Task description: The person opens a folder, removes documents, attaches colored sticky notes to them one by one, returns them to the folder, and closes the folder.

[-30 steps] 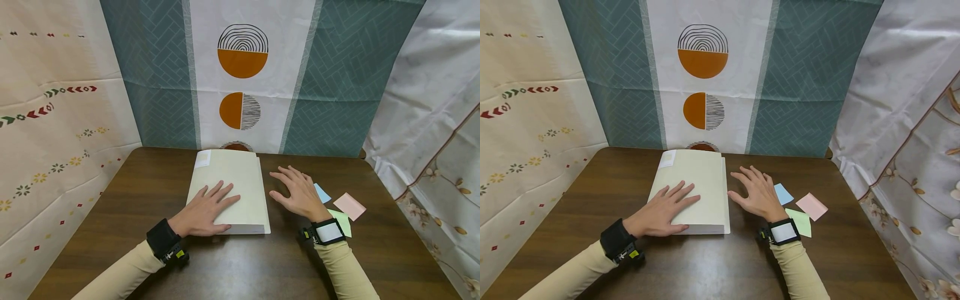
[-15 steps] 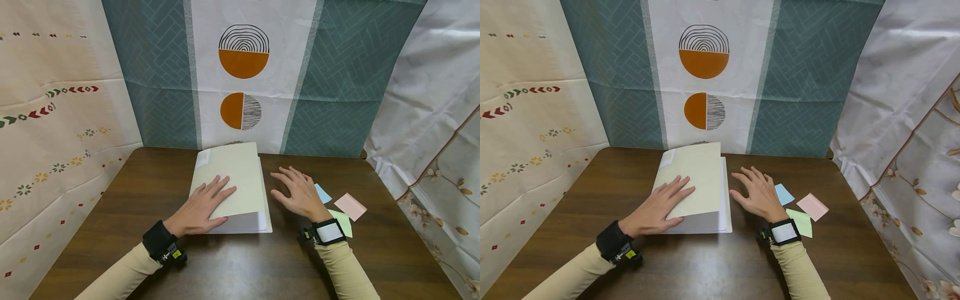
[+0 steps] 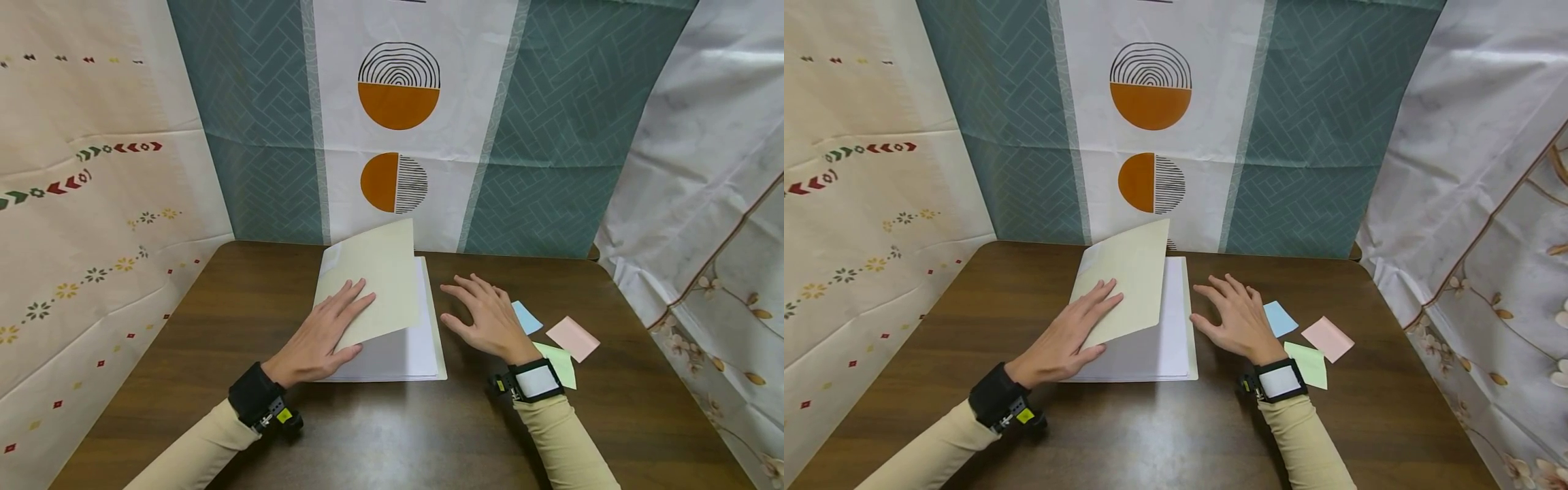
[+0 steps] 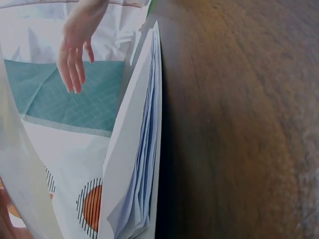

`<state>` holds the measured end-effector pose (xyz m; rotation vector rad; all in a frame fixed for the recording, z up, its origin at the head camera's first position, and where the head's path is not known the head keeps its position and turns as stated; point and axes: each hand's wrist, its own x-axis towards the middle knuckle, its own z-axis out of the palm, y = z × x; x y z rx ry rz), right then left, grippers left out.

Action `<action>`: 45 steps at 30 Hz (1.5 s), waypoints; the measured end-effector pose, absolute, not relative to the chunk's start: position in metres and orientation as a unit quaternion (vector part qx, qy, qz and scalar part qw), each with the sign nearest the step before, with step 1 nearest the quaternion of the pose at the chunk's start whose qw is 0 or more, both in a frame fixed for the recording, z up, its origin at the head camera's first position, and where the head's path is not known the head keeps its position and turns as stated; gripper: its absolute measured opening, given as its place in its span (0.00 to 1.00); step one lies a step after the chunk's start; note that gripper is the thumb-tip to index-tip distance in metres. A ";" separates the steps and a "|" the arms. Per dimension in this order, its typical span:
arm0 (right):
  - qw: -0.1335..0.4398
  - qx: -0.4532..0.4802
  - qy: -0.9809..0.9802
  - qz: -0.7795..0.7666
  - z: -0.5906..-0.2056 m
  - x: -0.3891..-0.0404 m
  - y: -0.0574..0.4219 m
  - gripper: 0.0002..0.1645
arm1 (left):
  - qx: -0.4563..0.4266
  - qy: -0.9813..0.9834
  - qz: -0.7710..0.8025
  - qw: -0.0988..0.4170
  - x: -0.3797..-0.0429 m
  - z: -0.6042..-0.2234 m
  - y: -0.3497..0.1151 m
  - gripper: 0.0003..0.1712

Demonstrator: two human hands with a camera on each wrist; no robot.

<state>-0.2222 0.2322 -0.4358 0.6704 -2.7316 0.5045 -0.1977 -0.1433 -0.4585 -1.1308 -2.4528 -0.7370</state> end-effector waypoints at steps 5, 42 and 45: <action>0.139 0.234 -0.947 0.172 -0.437 -0.222 0.231 0.36 | -0.391 -0.854 -0.292 0.182 -0.197 -0.460 -0.147 0.48; 0.096 0.266 -0.950 0.137 -0.450 -0.216 0.211 0.37 | -0.346 -0.802 -0.434 0.222 -0.195 -0.466 -0.156 0.46; 0.089 0.270 -0.949 0.134 -0.451 -0.215 0.209 0.38 | -0.349 -0.798 -0.435 0.228 -0.196 -0.466 -0.156 0.48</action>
